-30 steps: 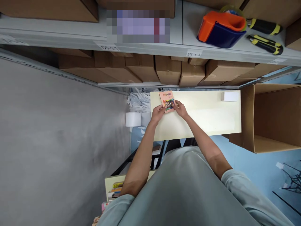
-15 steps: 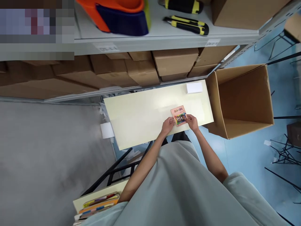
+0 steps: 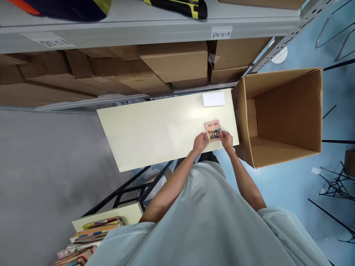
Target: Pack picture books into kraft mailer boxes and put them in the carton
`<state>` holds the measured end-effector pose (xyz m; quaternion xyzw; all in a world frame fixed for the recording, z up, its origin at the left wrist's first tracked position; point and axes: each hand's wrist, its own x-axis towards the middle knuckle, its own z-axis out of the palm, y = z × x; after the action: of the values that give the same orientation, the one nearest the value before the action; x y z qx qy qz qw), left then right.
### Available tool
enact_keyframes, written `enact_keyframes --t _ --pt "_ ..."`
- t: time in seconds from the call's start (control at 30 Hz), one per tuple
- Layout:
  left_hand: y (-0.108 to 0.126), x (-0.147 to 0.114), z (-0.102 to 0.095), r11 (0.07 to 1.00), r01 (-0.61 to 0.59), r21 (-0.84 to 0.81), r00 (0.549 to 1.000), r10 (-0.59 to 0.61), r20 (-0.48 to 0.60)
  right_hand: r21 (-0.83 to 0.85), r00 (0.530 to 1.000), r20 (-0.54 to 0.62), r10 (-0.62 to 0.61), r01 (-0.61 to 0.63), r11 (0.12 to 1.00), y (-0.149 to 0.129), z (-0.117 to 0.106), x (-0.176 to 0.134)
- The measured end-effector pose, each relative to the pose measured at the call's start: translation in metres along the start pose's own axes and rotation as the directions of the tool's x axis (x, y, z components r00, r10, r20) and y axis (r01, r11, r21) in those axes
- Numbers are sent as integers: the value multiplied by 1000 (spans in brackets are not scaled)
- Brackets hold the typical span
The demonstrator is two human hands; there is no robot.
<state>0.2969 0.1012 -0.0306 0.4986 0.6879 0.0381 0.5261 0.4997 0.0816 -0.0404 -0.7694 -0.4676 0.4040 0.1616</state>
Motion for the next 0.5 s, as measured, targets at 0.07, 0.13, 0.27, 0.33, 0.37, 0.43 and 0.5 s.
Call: enact_keyframes --t 0.07,0.13,0.27,0.33,0.37,0.43,0.5 --pt "1 0 2 1000 -8 -7 1000 8 -9 -18 1000 -15 -3 3 1000 2 -1 0" --pt "0 0 2 1000 -19 -16 1000 19 -17 -31 999 -37 -8 7 999 2 -2 0" --pt "-5 1 2 999 -23 -40 999 22 -41 -75 991 -131 32 -42 996 1 -5 3" --pt "-6 2 3 998 -18 -57 999 15 -46 -123 983 -162 82 -103 987 -1 -6 7" --pt "-7 3 5 998 -16 -66 999 13 -44 -150 982 -163 99 -124 981 -3 -6 10" --pt "-7 4 8 997 -12 -80 999 9 -34 -198 985 -143 100 -127 972 -6 -4 15" --pt "-6 4 11 996 -4 -88 1000 2 -25 -228 991 -116 61 -87 970 -9 -2 19"
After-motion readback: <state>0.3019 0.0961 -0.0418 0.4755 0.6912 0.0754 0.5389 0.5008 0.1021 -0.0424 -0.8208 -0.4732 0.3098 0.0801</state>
